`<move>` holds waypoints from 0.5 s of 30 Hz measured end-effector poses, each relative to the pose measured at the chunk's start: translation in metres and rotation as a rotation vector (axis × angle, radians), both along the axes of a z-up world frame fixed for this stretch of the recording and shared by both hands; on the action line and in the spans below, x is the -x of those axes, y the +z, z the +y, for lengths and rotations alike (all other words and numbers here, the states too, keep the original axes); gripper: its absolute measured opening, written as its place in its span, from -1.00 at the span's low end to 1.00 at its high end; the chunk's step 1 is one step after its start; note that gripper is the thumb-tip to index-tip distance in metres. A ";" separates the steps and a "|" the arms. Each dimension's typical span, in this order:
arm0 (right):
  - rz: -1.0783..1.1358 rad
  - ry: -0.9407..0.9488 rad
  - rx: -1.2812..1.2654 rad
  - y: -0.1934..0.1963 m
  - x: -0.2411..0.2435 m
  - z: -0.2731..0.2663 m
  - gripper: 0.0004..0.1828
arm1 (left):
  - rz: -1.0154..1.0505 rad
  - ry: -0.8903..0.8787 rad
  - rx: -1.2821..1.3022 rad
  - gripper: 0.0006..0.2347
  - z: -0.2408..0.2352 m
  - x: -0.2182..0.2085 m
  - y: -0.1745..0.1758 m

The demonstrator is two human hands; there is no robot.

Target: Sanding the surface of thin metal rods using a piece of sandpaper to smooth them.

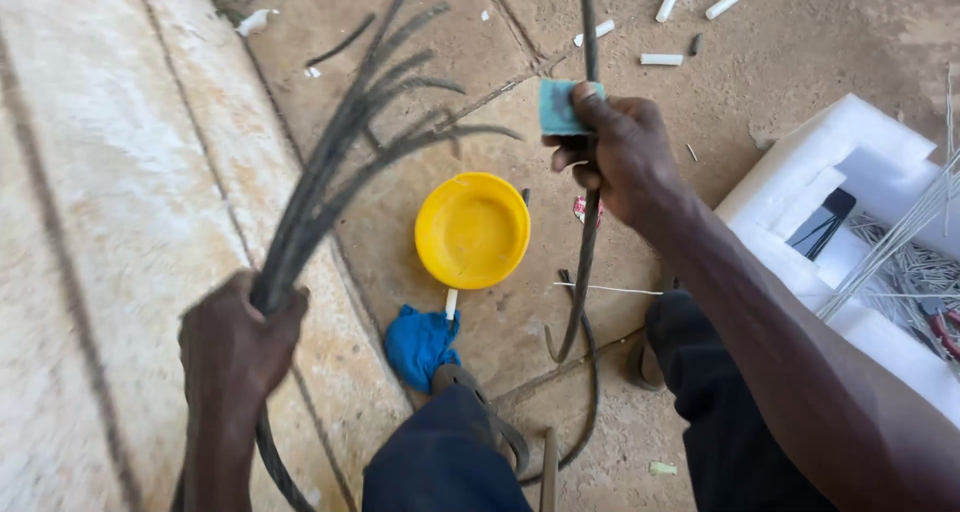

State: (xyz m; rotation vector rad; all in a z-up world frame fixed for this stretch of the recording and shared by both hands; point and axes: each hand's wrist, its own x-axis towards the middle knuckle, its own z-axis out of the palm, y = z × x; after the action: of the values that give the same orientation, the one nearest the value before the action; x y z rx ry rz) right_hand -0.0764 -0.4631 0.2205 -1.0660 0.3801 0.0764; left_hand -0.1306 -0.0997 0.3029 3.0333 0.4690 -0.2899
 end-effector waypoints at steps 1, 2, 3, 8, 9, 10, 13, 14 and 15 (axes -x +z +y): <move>0.007 -0.008 0.009 0.004 0.003 -0.009 -0.61 | 0.042 0.033 -0.008 -0.61 -0.010 0.025 0.013; 0.001 0.002 0.004 0.004 0.006 -0.016 -0.61 | 0.035 0.044 -0.012 -0.61 -0.017 0.053 0.025; 0.039 0.007 -0.042 0.004 0.009 -0.023 -0.63 | 0.103 0.110 0.028 -0.63 -0.026 0.078 0.036; 0.063 0.053 -0.233 0.028 0.048 -0.056 -0.73 | 0.155 0.322 0.167 -0.68 -0.043 0.183 0.059; 0.016 0.064 -0.396 0.034 0.061 -0.065 -0.76 | 0.157 0.383 0.241 -0.71 -0.047 0.196 0.065; -0.030 0.076 -0.560 0.040 0.074 -0.073 -0.76 | 0.158 0.444 0.315 -0.73 -0.049 0.210 0.071; -0.116 0.117 -0.635 0.069 0.116 -0.100 -0.78 | 0.141 0.416 0.460 -0.76 -0.046 0.239 0.080; -0.122 0.118 -0.630 0.093 0.133 -0.108 -0.78 | 0.136 0.413 0.466 -0.76 -0.044 0.246 0.079; -0.126 0.151 -0.684 0.117 0.151 -0.117 -0.80 | 0.129 0.332 0.475 -0.79 -0.042 0.253 0.077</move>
State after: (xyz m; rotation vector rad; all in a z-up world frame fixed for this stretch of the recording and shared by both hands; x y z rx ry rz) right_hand -0.2277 -0.5800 0.3377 -0.4171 0.1357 0.2535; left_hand -0.3838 -0.1421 0.3798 2.4404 0.7737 -0.4946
